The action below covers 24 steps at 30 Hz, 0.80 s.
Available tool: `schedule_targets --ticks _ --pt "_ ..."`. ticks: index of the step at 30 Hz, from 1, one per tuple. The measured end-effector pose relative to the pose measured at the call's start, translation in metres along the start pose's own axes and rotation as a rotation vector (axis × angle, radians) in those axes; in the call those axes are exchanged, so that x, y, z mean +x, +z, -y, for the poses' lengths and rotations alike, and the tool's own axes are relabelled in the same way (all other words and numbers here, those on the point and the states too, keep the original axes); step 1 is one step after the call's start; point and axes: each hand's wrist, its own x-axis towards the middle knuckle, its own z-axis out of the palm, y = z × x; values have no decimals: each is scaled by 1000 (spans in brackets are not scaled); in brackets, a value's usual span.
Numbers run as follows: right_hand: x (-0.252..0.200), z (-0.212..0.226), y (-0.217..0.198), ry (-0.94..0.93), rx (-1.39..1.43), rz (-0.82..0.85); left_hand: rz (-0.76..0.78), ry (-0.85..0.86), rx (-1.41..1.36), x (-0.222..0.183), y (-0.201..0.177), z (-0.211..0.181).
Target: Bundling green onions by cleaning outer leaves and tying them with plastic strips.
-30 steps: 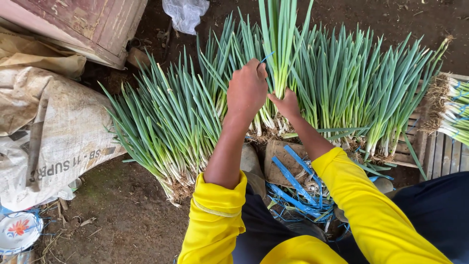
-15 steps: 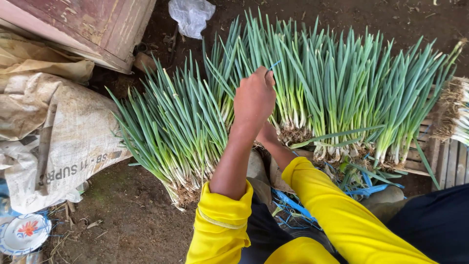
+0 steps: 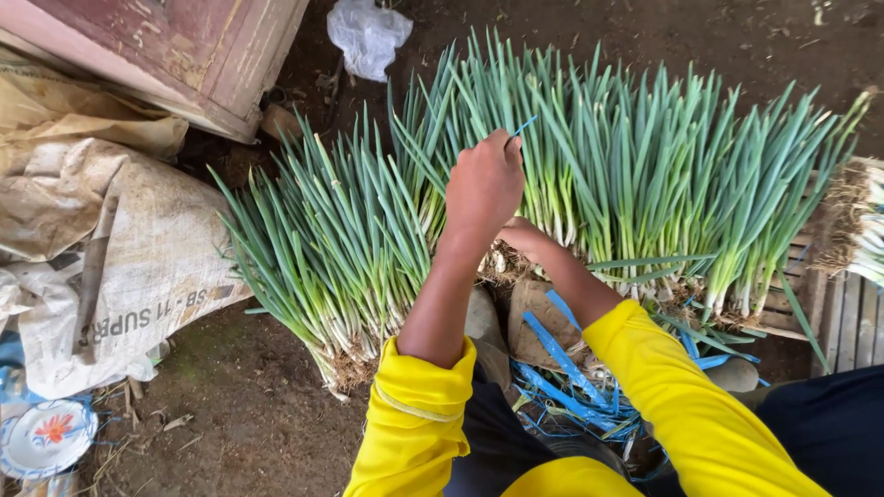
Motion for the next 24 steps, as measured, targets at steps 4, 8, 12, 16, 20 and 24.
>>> schedule_targets --ticks 4,8,12,16,20,24 --pt "-46 33 -43 38 130 118 -18 9 -59 12 13 14" --pt "-124 74 -83 32 175 133 -23 8 -104 6 7 6" --pt "-159 72 -109 -1 214 188 -47 23 -150 12 17 20" --pt "-153 30 -139 -69 401 219 -9 31 -218 1 4 12" --pt "-214 31 -170 -252 465 436 31 -8 -155 -10 19 9" --pt "-266 21 -206 -399 292 428 120 -9 -222 -22 41 5"
